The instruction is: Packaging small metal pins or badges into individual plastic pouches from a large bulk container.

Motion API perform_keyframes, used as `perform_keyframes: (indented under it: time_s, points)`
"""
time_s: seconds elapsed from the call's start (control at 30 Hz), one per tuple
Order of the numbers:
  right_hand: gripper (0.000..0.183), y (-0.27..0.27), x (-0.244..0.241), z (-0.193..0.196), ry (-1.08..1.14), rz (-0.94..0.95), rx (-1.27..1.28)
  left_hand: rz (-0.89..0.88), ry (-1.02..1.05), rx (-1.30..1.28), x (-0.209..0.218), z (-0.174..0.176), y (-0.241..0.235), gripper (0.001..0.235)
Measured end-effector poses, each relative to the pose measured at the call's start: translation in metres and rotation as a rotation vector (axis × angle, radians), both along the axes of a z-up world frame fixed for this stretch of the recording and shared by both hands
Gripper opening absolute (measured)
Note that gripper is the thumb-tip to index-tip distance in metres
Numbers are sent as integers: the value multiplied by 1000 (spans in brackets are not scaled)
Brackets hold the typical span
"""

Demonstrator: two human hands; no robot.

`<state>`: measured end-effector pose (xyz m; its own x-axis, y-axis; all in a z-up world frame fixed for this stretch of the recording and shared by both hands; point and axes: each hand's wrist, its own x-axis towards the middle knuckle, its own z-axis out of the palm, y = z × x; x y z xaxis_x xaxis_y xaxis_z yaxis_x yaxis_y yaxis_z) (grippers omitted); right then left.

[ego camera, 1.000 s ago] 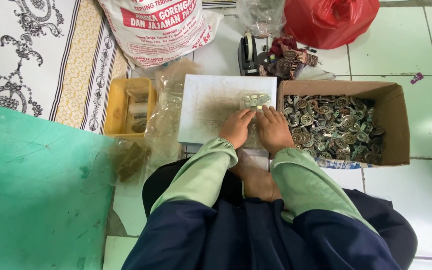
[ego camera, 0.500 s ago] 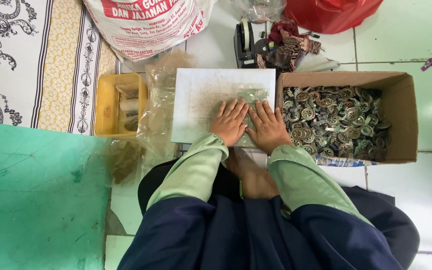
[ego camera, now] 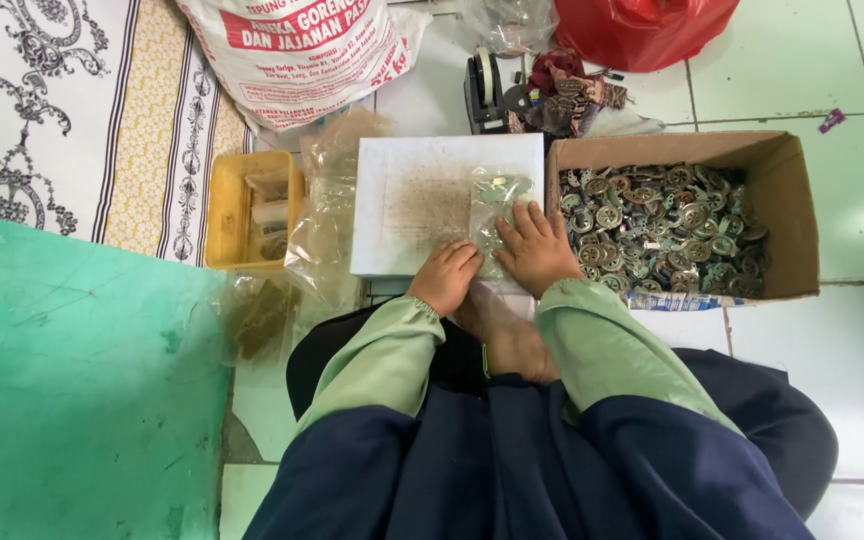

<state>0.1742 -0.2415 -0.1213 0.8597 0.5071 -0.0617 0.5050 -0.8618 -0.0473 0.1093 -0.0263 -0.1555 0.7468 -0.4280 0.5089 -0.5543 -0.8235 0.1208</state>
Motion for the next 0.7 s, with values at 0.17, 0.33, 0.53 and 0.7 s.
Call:
perform_keyframes:
  time_s: [0.17,0.33,0.53,0.7]
  points:
    - [47,-50,-39,-22,-185,44,129,-8,99,57,-17,9,6,26]
    - [50,-70,-56,-38,-483,148,258,-34,74,95,-29,25,2,33]
    - [44,-59,-53,-24,-522,245,240,-53,-61,141,-38,37,-5,25]
    - [26,-61,-56,-21,-292,164,512,-54,-65,-12,-35,25,-4,20]
